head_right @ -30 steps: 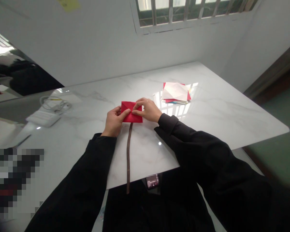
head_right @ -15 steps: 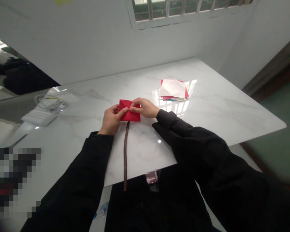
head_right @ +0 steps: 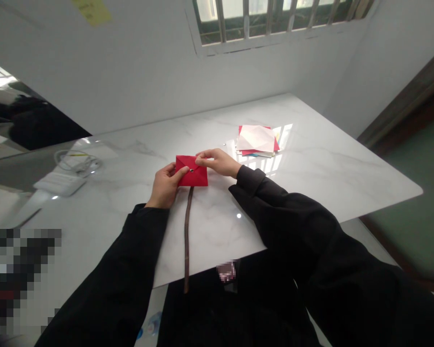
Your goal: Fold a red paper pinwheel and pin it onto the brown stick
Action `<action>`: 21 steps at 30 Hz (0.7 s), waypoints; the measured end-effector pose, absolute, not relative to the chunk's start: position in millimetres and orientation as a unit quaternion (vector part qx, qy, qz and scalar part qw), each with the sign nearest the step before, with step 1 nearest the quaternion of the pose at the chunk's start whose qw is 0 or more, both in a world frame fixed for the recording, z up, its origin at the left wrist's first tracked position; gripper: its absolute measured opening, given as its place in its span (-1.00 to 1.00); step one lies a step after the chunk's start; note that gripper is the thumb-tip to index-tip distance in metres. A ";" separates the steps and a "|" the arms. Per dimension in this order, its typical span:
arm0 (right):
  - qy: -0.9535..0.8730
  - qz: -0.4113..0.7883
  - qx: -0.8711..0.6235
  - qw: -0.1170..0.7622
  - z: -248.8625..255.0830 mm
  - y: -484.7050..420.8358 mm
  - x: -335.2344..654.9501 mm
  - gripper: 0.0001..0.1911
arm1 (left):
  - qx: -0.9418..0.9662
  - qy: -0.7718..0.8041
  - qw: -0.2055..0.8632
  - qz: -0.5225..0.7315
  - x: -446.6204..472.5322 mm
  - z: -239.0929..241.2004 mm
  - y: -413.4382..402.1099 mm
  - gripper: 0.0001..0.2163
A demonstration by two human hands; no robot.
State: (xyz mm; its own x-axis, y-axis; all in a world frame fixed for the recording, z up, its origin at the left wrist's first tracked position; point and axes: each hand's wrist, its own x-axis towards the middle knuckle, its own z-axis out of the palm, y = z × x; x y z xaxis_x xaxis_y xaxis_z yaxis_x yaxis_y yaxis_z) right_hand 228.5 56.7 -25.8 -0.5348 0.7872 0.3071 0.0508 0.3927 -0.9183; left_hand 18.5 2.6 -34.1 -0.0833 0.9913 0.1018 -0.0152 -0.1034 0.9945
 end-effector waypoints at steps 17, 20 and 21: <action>-0.790 0.334 -0.329 0.395 -37.0 44.7 218.9 -0.85 | 0.499 0.494 0.470 0.534 21.3 -34.8 -0.8 -0.54; -0.752 0.404 -0.325 0.406 -32.6 45.2 219.7 -0.68 | 0.496 0.494 0.466 0.541 21.0 -36.7 1.7 -0.53; -0.736 0.427 -0.324 0.414 -30.6 45.7 220.6 -0.65 | 0.493 0.494 0.459 0.549 20.9 -37.5 2.7 -0.54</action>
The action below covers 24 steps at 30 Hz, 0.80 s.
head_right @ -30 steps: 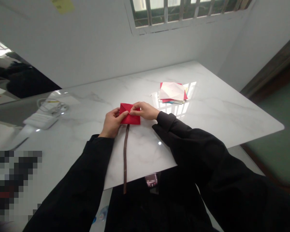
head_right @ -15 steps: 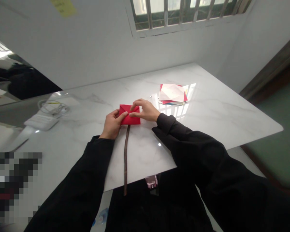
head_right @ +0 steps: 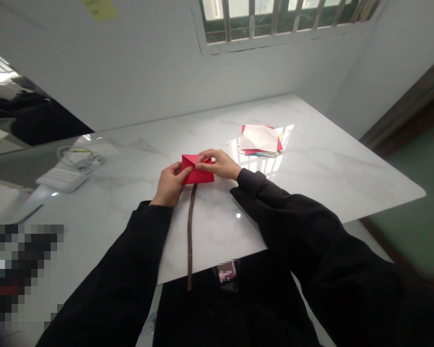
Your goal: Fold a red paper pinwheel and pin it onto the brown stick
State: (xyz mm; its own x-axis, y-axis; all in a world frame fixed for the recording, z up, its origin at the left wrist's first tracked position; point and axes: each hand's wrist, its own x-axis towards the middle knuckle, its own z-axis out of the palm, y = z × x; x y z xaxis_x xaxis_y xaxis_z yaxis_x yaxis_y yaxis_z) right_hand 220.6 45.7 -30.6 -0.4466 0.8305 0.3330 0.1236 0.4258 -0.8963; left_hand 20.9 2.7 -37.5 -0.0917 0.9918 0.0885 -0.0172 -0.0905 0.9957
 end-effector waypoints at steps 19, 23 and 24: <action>-0.751 0.344 -0.365 0.429 -27.6 42.5 222.2 -0.55 | 0.463 0.522 0.436 0.569 21.8 -38.3 4.3 -0.57; -0.744 0.316 -0.368 0.460 -25.8 40.3 221.2 -0.58 | 0.466 0.528 0.421 0.571 20.7 -38.4 4.9 -0.60; -0.738 0.308 -0.376 0.469 -25.7 40.6 221.4 -0.60 | 0.466 0.530 0.419 0.571 20.1 -38.6 5.0 -0.61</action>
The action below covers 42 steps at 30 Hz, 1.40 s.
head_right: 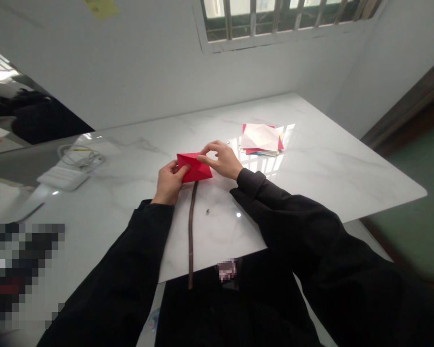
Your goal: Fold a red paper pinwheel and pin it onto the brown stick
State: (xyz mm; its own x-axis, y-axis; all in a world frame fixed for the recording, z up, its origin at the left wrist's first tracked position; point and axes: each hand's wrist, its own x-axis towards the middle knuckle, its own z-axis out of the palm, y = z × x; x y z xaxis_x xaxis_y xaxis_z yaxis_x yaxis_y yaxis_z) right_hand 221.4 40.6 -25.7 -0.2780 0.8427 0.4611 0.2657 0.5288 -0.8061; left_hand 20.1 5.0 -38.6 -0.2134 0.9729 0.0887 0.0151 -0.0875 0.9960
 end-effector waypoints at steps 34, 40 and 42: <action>-0.867 0.119 -0.451 0.179 -30.1 1.6 244.4 -0.77 | 0.361 0.482 0.523 0.603 4.6 -26.6 7.6 -0.60; -0.816 0.043 -0.550 0.172 -31.8 53.1 244.4 -0.71 | 0.384 0.447 0.554 0.589 4.9 -21.1 2.6 -0.24; -0.797 0.041 -0.574 0.181 -33.4 54.3 249.0 -0.69 | 0.398 0.437 0.557 0.583 6.4 -22.1 2.0 -0.04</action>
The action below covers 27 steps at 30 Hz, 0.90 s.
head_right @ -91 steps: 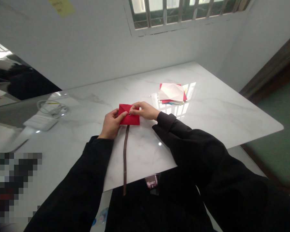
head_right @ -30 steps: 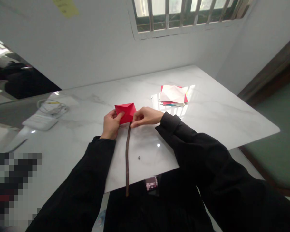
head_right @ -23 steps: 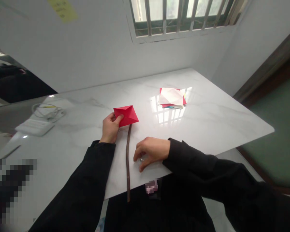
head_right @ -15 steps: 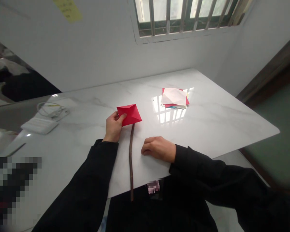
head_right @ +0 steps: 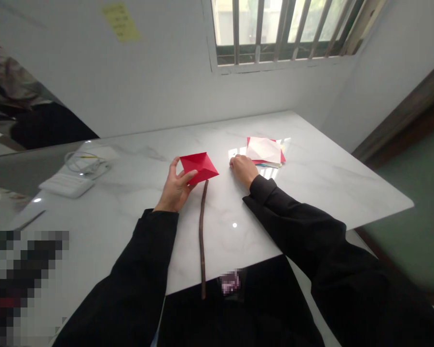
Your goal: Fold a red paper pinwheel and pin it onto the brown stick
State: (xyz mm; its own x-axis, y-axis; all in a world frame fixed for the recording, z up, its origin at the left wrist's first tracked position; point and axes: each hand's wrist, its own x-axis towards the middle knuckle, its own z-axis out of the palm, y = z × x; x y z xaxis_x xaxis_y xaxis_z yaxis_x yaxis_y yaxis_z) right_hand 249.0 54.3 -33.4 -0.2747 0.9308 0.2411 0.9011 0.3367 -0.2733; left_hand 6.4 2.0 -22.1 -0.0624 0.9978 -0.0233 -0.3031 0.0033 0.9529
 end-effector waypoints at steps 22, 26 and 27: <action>-0.650 0.483 -0.361 0.462 -55.7 29.5 205.0 -0.10 | 0.512 0.481 0.399 0.589 16.9 -29.2 2.0 -0.47; -0.638 0.479 -0.368 0.478 -60.1 32.0 203.7 -0.09 | 0.539 0.476 0.398 0.569 17.6 -26.6 -1.9 -0.14; -0.631 0.476 -0.375 0.485 -61.0 33.1 203.8 -0.09 | 0.548 0.475 0.404 0.558 17.8 -26.1 -3.0 -0.02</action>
State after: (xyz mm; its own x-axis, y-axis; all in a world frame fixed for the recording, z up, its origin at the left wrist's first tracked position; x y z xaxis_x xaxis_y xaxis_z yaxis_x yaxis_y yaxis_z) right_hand 203.8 33.1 -61.0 -0.2499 0.9342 0.2547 0.0111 0.2658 -0.9640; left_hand 17.8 -3.0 -26.1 -0.0733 0.9710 0.2278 0.0698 -0.2228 0.9724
